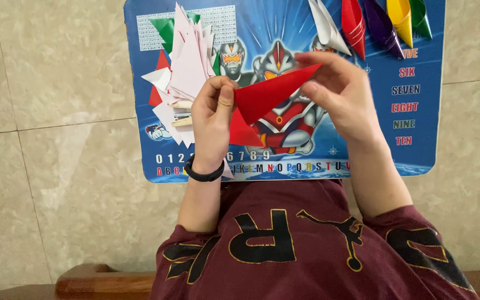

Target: Folding paper to create decorative objects and securing them with a stapler.

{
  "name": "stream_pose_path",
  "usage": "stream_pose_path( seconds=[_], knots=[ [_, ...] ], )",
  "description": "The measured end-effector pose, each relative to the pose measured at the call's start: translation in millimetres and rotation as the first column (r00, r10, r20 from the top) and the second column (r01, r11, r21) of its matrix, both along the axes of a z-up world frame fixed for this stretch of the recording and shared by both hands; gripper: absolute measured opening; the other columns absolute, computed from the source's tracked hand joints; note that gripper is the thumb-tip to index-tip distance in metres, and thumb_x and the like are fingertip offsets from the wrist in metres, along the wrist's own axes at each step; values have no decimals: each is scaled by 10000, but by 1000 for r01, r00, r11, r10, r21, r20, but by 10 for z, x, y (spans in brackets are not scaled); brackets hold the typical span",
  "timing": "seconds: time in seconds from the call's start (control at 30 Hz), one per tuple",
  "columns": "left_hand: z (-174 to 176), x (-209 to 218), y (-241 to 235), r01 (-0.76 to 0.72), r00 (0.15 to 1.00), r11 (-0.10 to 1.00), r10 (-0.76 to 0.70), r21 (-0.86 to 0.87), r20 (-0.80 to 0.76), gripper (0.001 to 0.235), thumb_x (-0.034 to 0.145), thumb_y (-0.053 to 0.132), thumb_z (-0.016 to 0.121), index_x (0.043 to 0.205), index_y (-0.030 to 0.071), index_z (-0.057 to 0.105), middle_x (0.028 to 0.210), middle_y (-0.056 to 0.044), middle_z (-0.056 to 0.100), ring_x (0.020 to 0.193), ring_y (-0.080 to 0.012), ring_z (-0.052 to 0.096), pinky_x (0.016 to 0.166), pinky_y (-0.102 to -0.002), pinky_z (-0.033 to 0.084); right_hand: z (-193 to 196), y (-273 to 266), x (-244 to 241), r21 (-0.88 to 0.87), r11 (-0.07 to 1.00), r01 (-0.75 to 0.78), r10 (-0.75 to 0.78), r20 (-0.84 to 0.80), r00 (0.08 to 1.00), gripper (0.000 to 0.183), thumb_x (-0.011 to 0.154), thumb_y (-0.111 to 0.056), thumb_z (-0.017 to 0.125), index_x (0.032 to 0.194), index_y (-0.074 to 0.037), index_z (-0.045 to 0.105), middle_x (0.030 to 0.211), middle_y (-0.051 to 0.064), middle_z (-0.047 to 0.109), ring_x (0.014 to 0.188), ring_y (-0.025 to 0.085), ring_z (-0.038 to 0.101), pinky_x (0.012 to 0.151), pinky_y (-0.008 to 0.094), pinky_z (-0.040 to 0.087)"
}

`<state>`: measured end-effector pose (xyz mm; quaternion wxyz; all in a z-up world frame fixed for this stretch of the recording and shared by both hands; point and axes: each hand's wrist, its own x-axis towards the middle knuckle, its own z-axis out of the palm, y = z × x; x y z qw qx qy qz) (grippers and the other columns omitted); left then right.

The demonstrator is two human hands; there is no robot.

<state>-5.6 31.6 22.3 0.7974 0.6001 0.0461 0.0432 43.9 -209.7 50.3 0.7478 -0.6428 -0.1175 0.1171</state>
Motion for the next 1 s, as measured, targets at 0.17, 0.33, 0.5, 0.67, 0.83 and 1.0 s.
stream_pose_path(
  seconds=[0.17, 0.33, 0.5, 0.67, 0.83, 1.0],
  knots=[
    [145, 70, -34, 18, 996, 996, -26, 88, 81, 220, 1140, 242, 557, 1194, 34, 606, 1093, -4, 658, 1005, -85, 596, 905, -229, 487, -110, -149, 6, 1, 999, 50, -50, 59, 997, 76, 1008, 64, 757, 1058, 61, 699, 1101, 108, 709, 1003, 151, 675, 945, 275, 555],
    [398, 148, -121, -47, 932, 872, -137, 487, 335, 445, 1034, 207, 708, 1339, -21, 477, 1213, -70, 612, 1166, -158, 591, 1035, -317, 495, -42, -236, 15, -161, 986, 34, -3, 191, 982, 109, 937, 92, 776, 1021, 50, 721, 1113, 105, 703, 1050, 159, 684, 933, 277, 572],
    [37, 118, -186, -453, 687, 291, -488, 843, 538, 210, 912, 86, 758, 1122, 76, 750, 1098, -29, 656, 1136, -226, 617, 1143, -494, 388, -68, -397, -17, -554, 752, 358, 278, 759, 589, 194, 875, 15, 888, 996, -41, 746, 1134, 78, 700, 1115, 284, 631, 948, 403, 514],
    [-527, -40, -475, -376, 707, 150, -590, 914, 388, 204, 901, 102, 701, 1085, 14, 711, 1185, -111, 681, 1181, -260, 619, 1120, -465, 426, -603, -704, -283, -760, 539, 363, 544, 644, 539, 258, 849, -38, 800, 1096, -77, 735, 1194, 58, 690, 1152, 262, 636, 983, 429, 467],
    [-656, -119, -557, -238, 736, 90, -633, 967, 240, 281, 869, 94, 662, 1118, -28, 704, 1202, -144, 672, 1218, -293, 616, 1068, -399, 452, -507, -573, -423, -833, 384, 399, 557, 553, 619, 280, 850, -92, 768, 1122, -78, 706, 1259, 73, 674, 1177, 281, 634, 1005, 432, 461],
    [-638, -147, -608, -159, 730, -30, -677, 987, 97, 182, 927, 69, 648, 1083, -13, 696, 1069, -129, 644, 1109, -294, 619, 1137, -461, 462, -525, -347, -564, -816, 466, 341, 548, 569, 614, 317, 890, -104, 749, 1195, -24, 714, 1195, 92, 657, 1133, 263, 647, 979, 383, 491]
  ],
)
